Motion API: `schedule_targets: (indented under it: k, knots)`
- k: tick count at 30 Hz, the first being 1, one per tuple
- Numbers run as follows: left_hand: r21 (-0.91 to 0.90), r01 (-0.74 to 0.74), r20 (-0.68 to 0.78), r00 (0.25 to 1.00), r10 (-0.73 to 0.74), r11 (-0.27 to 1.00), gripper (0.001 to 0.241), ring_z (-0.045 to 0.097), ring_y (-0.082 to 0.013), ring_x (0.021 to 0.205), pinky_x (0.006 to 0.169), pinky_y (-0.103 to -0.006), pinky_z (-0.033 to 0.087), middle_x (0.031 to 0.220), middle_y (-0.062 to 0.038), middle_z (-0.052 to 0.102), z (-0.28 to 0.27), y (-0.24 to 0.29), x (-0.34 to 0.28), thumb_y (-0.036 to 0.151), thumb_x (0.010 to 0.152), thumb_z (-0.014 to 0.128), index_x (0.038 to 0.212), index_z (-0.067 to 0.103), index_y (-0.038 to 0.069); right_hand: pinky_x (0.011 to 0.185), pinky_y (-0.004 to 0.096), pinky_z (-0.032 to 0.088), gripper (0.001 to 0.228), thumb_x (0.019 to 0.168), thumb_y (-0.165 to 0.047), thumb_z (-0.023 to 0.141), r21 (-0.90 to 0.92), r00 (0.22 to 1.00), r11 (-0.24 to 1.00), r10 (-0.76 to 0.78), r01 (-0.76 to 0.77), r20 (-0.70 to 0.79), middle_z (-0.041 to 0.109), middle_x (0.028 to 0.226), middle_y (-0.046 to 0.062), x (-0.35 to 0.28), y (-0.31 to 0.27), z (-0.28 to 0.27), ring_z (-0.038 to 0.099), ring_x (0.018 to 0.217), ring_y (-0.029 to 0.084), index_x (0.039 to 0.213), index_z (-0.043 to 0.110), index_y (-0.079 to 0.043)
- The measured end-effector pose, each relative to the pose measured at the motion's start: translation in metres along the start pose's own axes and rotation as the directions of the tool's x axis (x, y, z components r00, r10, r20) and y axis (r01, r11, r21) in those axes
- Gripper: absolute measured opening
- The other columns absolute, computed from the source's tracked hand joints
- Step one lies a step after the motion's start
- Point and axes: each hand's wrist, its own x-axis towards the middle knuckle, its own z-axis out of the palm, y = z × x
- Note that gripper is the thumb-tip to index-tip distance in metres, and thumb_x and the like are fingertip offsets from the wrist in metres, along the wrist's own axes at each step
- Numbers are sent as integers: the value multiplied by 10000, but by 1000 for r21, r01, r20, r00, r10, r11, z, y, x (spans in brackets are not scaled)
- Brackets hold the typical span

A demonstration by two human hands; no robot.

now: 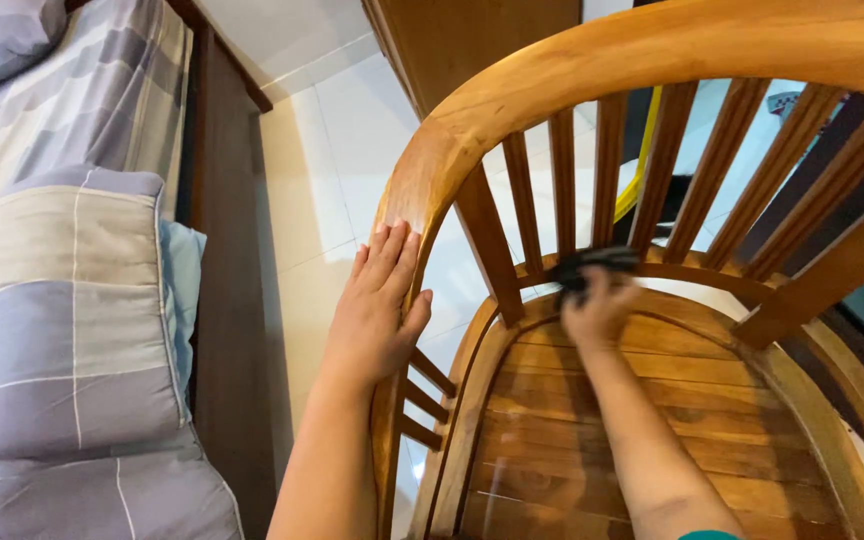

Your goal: The person wipes the surface of a wooden cabinet and then thoroughly cleans a wooden chair using a dark cloth. They wipe the chair's seat, backrest, armrests, and legs, moving around the furniture to reach different sides.

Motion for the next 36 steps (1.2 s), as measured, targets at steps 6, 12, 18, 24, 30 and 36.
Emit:
schedule_targets:
  k: [6, 12, 18, 24, 30, 36]
  knots:
    - [-7, -12, -23, 1000, 12, 1000, 569, 343, -344, 1517, 1244, -491, 255, 1621, -160, 403, 1, 0, -2, 187, 981, 594, 1512, 462, 34, 1161, 531, 354, 650, 877, -99, 745, 498, 933, 845, -3, 194, -359, 329, 1386, 230, 26, -101, 1, 386, 1335, 396, 1462, 465, -64]
    - [-33, -18, -46, 999, 16, 999, 554, 352, -351, 1513, 1240, -497, 267, 1614, -168, 412, 3, -3, -1, 171, 982, 575, 1507, 474, 27, 1189, 566, 312, 656, 888, -163, 735, 303, 849, 797, -455, 523, -268, 378, 1498, 262, 64, -226, -78, 351, 1380, 432, 1503, 513, -113]
    - [-33, 3, -20, 1000, -4, 999, 545, 344, -347, 1516, 1242, -499, 255, 1613, -162, 412, 1, 0, -1, 179, 993, 562, 1510, 468, 34, 1021, 735, 303, 740, 822, -318, 792, 98, 945, 977, -211, 192, 252, 171, 1496, 458, -74, -62, 50, 170, 1370, 679, 1467, 477, -138]
    - [-48, 20, 3, 1000, -20, 999, 552, 327, -345, 1520, 1245, -497, 241, 1616, -155, 406, 2, -2, 0, 185, 987, 562, 1513, 466, 48, 1045, 623, 377, 699, 766, -329, 778, 525, 667, 690, -692, 499, 275, 321, 1468, 330, -229, 9, 64, 383, 1312, 558, 1363, 493, -102]
    - [-59, 7, -3, 1000, -7, 998, 567, 317, -359, 1531, 1251, -509, 235, 1621, -167, 405, 4, -2, -2, 180, 987, 563, 1525, 451, 41, 1090, 567, 428, 579, 940, -268, 696, 358, 955, 924, -215, 132, 203, 348, 1500, 360, -106, -73, 26, 421, 1336, 533, 1427, 497, -27]
    - [-64, -14, -16, 1000, 13, 998, 566, 305, -359, 1548, 1264, -512, 230, 1636, -158, 387, 9, -9, -3, 189, 1005, 568, 1540, 442, 55, 1028, 538, 418, 536, 857, -297, 726, 408, 828, 853, -465, 325, 313, 477, 1405, 210, -158, -116, -27, 470, 1255, 486, 1303, 586, -34]
